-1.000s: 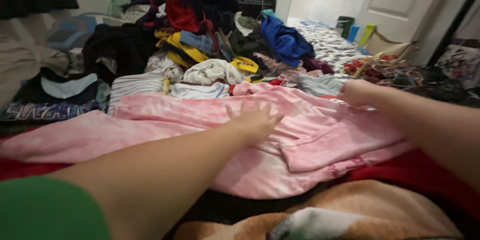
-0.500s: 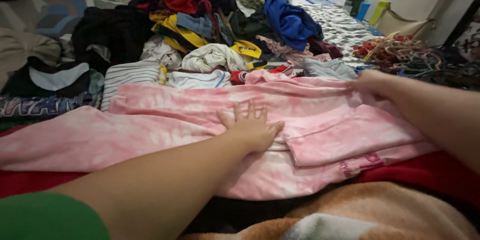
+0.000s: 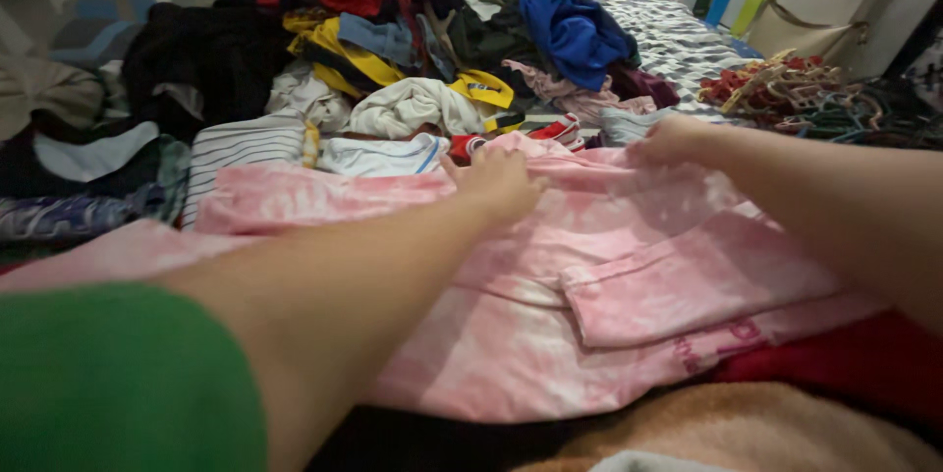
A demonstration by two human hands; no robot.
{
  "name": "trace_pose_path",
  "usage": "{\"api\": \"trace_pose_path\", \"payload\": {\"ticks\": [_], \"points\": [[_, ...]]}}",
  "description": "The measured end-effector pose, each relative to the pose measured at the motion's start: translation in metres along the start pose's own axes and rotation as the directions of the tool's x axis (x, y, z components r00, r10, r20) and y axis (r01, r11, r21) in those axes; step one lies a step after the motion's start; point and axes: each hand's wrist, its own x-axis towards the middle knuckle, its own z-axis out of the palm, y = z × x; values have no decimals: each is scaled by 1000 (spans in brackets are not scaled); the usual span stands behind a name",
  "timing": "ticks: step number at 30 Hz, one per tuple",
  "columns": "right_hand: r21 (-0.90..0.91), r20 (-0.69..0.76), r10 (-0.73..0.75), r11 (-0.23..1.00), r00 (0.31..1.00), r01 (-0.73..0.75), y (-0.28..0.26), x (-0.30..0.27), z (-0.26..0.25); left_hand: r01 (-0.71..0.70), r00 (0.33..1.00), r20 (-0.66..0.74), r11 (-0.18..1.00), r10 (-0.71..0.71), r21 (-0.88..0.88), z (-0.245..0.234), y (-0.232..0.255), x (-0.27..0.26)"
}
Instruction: The person folds a pink shirt and a yellow jersey by hand on a bed, smoothing the fabric and aligning the sleeves before placing them into a stack.
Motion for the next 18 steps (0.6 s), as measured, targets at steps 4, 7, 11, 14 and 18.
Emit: {"api": "trace_pose_path", "payload": {"ticks": [4,7,11,14,18], "points": [[70,45,104,992,993,-107,-25,-36,-29,-2,974,226,1000,-3,21,2,-16,37],[569,-153,246,814,957,-119,-16,-27,-39,-49,968,239,993,73,-104,12,-38,65],[458,-43,157,881,987,-121,-7,-9,-33,-93,952,265,971,152,-221,27,-61,90],[370,24,50,927,998,-56,-12,-8,-30,-59,938,326,981,119,-187,30,-69,105],[671,-142,162,741,976,-25,-10,-6,-26,-178,941,267,975,209,-134,14,-82,99]]}}
